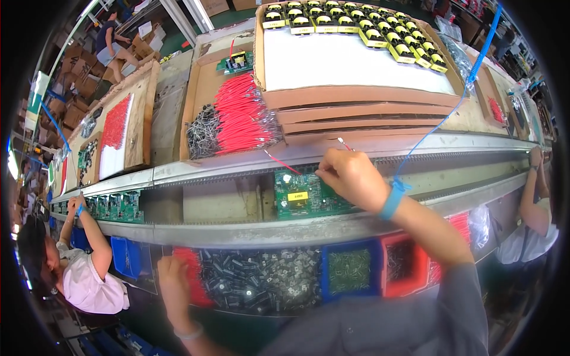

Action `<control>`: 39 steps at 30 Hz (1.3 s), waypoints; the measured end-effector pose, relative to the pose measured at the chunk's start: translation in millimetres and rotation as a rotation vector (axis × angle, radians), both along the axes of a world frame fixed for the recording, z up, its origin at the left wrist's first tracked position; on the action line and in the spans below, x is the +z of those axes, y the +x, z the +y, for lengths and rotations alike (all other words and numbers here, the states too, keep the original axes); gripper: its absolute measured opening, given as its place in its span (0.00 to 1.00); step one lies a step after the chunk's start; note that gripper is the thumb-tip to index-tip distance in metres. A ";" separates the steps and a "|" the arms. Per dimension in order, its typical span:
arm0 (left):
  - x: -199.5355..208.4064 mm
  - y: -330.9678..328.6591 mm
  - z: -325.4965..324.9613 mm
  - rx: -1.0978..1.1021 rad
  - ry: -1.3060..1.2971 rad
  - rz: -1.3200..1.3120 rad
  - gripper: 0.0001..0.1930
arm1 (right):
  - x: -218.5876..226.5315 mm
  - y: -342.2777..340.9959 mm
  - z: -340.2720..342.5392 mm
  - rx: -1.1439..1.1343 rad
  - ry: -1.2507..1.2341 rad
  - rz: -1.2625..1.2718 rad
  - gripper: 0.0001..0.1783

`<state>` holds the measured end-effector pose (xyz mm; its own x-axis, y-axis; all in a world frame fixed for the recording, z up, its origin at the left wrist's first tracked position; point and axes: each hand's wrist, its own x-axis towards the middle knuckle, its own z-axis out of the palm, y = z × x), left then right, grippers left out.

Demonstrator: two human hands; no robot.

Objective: The person assembles circuit boards on an assembly line by inserting electronic components, transformers, and wires into the boards by hand.

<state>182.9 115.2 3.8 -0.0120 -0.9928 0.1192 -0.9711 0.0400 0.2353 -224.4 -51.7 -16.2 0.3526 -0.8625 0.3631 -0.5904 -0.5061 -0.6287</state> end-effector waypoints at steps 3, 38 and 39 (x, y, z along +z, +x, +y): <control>-5.8 2.5 -5.6 -0.028 -0.003 -0.022 0.04 | 2.7 0.8 -3.3 0.009 0.010 0.069 0.09; -6.8 -137.0 -132.6 -0.532 -0.205 0.295 0.10 | 49.7 -222.1 216.0 -0.549 -0.019 0.805 0.07; -6.6 -140.2 -132.5 -0.549 -0.196 0.277 0.11 | 45.8 -218.8 210.4 -0.552 -0.017 0.630 0.08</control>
<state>42.7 -17.3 -2.8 -0.4547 -0.8106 0.3690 -0.7018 0.5812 0.4120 -443.2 158.6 29.6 0.0231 -0.9669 0.2541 -0.9945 -0.0481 -0.0926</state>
